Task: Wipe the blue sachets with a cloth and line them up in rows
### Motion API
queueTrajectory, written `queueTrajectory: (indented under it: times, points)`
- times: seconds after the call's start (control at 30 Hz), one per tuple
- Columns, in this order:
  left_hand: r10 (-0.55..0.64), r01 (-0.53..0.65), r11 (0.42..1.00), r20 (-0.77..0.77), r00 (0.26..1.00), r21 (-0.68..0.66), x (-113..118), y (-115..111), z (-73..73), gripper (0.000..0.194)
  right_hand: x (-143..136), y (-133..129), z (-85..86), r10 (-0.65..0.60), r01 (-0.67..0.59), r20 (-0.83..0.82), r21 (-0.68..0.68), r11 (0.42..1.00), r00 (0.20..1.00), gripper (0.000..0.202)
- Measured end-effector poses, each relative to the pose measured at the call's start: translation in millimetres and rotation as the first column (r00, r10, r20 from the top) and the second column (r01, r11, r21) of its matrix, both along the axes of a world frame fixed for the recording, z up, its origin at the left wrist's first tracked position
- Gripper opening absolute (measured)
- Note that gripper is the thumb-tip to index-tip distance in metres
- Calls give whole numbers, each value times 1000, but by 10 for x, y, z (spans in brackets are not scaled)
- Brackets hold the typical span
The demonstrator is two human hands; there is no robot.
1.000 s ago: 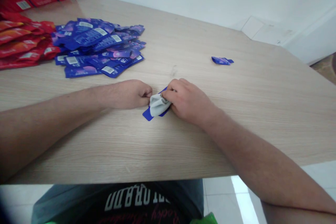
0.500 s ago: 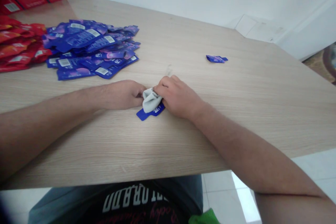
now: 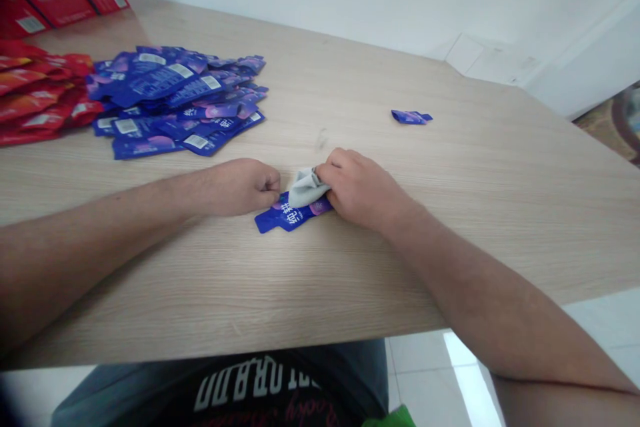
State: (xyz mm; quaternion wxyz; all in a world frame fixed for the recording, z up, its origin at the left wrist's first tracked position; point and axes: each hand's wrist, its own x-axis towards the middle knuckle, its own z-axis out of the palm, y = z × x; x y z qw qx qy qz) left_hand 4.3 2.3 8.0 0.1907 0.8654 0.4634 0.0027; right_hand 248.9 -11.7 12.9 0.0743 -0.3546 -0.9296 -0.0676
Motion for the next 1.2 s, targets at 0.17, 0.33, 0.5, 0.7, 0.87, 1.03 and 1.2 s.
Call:
queueTrajectory:
  times: [0.17,0.33,0.5,0.7,0.87,1.03,1.2]
  points:
    - [-27,27,999,0,1000,31,-10,7,1,17,-83,-209,91,102,-96,83,-78,992,991,15]
    - [-27,26,999,11,1000,28,-25,14,-14,18,17,-66,89,-73,76,82,-36,996,994,16]
    - [-36,36,999,17,999,18,-29,12,-12,18,62,65,36,-16,18,36,-75,997,999,15]
    - [-31,31,999,15,999,-14,-17,3,26,18,36,152,-59,-86,86,-44,4,996,995,15]
    - [-26,28,999,44,999,-27,-18,4,11,17,-71,176,-148,24,-22,-71,29,999,997,19]
    - [109,-117,992,127,986,55,-60,25,25,16,262,488,-180,-155,157,-263,-12,988,952,18]
    - [23,-73,810,93,995,582,-113,-50,159,20,414,517,-59,-185,229,-393,68,971,901,16]
